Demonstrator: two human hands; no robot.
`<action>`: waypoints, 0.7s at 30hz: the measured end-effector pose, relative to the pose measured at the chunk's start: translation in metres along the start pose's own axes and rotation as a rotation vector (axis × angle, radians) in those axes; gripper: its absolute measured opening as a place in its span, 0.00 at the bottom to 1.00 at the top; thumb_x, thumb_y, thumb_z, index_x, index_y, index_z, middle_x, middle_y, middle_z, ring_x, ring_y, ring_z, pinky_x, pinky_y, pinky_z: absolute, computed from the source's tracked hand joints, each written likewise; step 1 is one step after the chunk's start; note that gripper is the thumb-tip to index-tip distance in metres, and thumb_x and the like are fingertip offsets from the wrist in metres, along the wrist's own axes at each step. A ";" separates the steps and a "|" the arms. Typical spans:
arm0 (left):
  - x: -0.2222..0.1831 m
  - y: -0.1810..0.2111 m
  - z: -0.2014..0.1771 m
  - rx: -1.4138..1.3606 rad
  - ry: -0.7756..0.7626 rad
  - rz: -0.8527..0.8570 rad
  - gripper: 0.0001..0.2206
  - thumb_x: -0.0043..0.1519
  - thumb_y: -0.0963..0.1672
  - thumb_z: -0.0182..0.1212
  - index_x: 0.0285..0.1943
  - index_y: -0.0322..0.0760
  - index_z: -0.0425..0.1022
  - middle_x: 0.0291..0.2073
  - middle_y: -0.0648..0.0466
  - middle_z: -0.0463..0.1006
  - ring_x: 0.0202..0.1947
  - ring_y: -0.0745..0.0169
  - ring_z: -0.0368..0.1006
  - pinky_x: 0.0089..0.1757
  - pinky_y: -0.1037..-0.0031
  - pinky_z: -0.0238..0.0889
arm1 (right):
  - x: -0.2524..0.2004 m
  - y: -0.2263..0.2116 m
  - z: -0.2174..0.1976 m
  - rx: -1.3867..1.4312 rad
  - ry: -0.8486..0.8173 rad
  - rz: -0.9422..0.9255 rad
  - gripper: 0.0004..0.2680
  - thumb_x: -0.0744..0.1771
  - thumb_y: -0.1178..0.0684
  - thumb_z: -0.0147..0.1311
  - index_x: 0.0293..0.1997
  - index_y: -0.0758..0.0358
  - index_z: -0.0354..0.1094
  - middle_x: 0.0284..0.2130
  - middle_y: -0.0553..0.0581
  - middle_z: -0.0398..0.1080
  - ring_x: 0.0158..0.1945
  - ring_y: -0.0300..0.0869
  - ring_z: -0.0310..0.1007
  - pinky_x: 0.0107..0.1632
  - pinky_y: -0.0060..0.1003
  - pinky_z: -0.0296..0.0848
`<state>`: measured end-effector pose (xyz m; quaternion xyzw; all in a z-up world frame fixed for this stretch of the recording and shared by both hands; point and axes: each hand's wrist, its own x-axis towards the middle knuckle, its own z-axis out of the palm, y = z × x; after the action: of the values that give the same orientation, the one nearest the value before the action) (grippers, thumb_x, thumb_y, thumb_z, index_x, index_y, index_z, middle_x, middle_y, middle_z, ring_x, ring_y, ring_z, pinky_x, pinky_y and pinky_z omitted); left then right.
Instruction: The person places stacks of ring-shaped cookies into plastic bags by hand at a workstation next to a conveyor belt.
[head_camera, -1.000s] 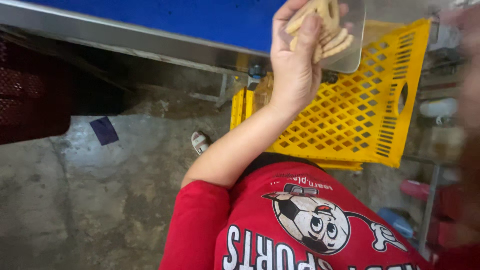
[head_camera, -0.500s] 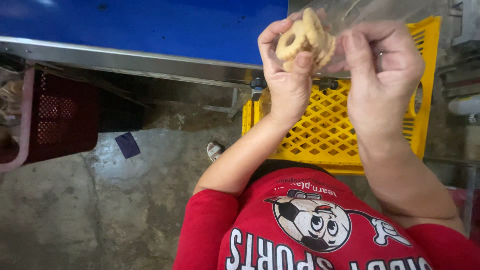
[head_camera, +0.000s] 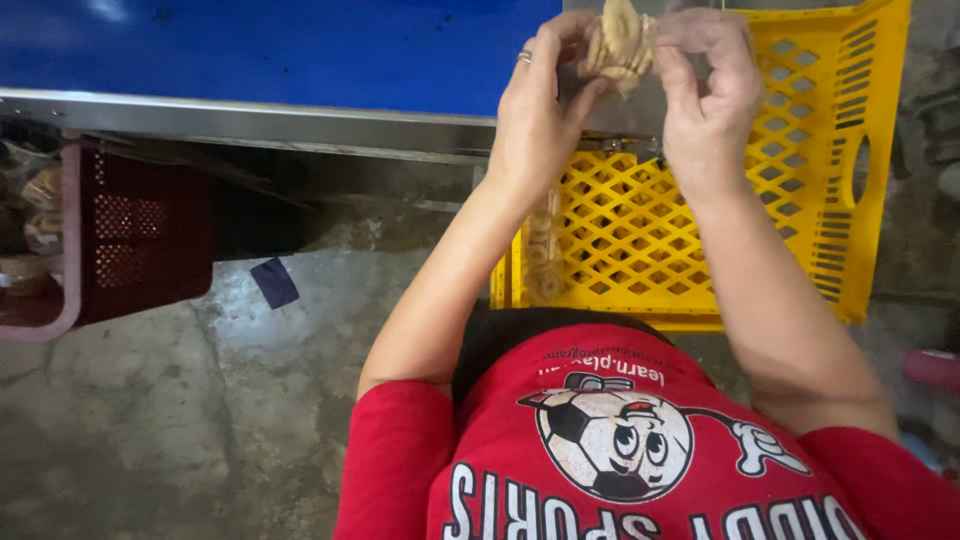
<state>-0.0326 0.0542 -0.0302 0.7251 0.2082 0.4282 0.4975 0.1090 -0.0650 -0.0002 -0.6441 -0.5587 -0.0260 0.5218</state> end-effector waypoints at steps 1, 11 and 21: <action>0.001 0.002 -0.001 0.024 0.005 0.033 0.27 0.61 0.40 0.72 0.67 0.40 0.65 0.55 0.47 0.75 0.57 0.51 0.76 0.56 0.68 0.72 | -0.002 0.006 0.000 0.029 -0.001 0.027 0.04 0.76 0.70 0.56 0.51 0.70 0.66 0.51 0.58 0.69 0.55 0.41 0.73 0.57 0.32 0.75; 0.000 0.021 -0.002 0.211 0.039 0.154 0.21 0.68 0.40 0.68 0.69 0.44 0.68 0.57 0.47 0.72 0.55 0.48 0.74 0.54 0.69 0.71 | -0.002 -0.001 0.009 0.389 0.047 0.293 0.08 0.72 0.63 0.53 0.55 0.66 0.59 0.51 0.54 0.69 0.58 0.37 0.71 0.65 0.32 0.71; -0.003 0.032 0.004 0.102 0.140 0.088 0.11 0.67 0.38 0.65 0.57 0.41 0.75 0.48 0.53 0.78 0.48 0.60 0.79 0.49 0.74 0.75 | -0.009 -0.002 0.011 0.315 0.078 0.297 0.04 0.76 0.63 0.55 0.58 0.68 0.65 0.52 0.53 0.72 0.53 0.35 0.73 0.60 0.28 0.74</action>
<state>-0.0352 0.0360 -0.0032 0.7262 0.2322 0.4881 0.4249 0.0979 -0.0638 -0.0095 -0.6283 -0.4344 0.1138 0.6353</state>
